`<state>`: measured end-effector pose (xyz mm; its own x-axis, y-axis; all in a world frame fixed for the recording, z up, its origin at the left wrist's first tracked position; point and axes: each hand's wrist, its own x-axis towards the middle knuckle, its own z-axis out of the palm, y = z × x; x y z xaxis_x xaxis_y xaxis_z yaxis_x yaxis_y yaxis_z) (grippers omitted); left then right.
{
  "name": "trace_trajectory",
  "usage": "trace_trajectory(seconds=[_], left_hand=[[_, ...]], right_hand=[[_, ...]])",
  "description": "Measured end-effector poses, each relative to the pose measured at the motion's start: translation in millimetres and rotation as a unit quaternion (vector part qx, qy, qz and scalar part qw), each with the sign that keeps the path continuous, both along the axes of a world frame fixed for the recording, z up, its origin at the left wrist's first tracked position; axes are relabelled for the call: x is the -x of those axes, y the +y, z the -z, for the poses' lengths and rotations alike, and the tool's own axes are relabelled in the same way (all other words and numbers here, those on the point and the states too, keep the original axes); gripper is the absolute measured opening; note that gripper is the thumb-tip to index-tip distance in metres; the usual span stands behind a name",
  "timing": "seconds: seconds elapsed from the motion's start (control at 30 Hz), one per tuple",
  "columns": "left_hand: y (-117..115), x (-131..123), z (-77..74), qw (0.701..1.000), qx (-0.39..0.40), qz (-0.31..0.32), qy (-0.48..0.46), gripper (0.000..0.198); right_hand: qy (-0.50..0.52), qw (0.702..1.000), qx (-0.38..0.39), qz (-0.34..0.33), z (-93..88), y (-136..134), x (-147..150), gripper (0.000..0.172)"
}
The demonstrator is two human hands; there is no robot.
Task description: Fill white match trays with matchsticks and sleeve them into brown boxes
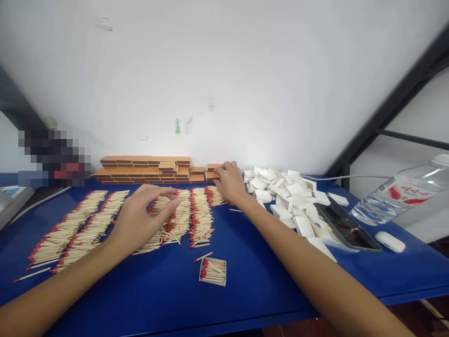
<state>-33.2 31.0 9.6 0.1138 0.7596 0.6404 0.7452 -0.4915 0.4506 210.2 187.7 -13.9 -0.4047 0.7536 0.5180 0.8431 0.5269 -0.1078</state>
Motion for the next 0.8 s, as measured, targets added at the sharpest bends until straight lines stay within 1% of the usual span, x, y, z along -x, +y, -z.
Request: trace_trajectory(seconds=[0.07,0.2,0.3,0.43,0.57,0.67,0.73,0.8], left_hand=[[-0.3,-0.2,-0.7,1.0,-0.015,0.007,0.008,0.02],[0.3,0.3,-2.1,0.999,-0.031,0.015,0.017,0.019],[0.3,0.5,-2.3,0.999,-0.032,0.014,0.019,0.019],[-0.7,-0.4,-1.9,0.998,-0.039,0.029,0.028,0.017],[-0.3,-0.4,-2.0,0.998,-0.037,0.027,0.035,0.016],[0.8,1.1,-2.6,0.998,-0.042,0.029,0.031,0.015],[1.6,2.1,-3.1,0.998,-0.044,0.031,0.031,0.015],[2.2,2.4,-3.4,0.998,-0.045,0.027,0.032,0.015]], right_hand=[[-0.011,1.0,-0.019,-0.011,-2.0,-4.8,4.1,0.034],[-0.064,0.995,-0.048,-0.061,-7.8,-7.9,10.3,0.036],[-0.091,0.993,-0.045,-0.056,-9.4,-5.2,9.6,0.034],[-0.12,0.991,-0.053,-0.041,-9.4,-0.6,6.0,0.031],[-0.147,0.985,-0.069,-0.052,-7.9,2.2,5.6,0.037],[-0.153,0.985,-0.062,-0.055,-8.2,2.8,6.2,0.037],[-0.143,0.987,-0.051,-0.052,-13.5,0.2,4.7,0.035],[-0.114,0.991,-0.031,-0.059,-26.1,-8.2,-0.8,0.032]])
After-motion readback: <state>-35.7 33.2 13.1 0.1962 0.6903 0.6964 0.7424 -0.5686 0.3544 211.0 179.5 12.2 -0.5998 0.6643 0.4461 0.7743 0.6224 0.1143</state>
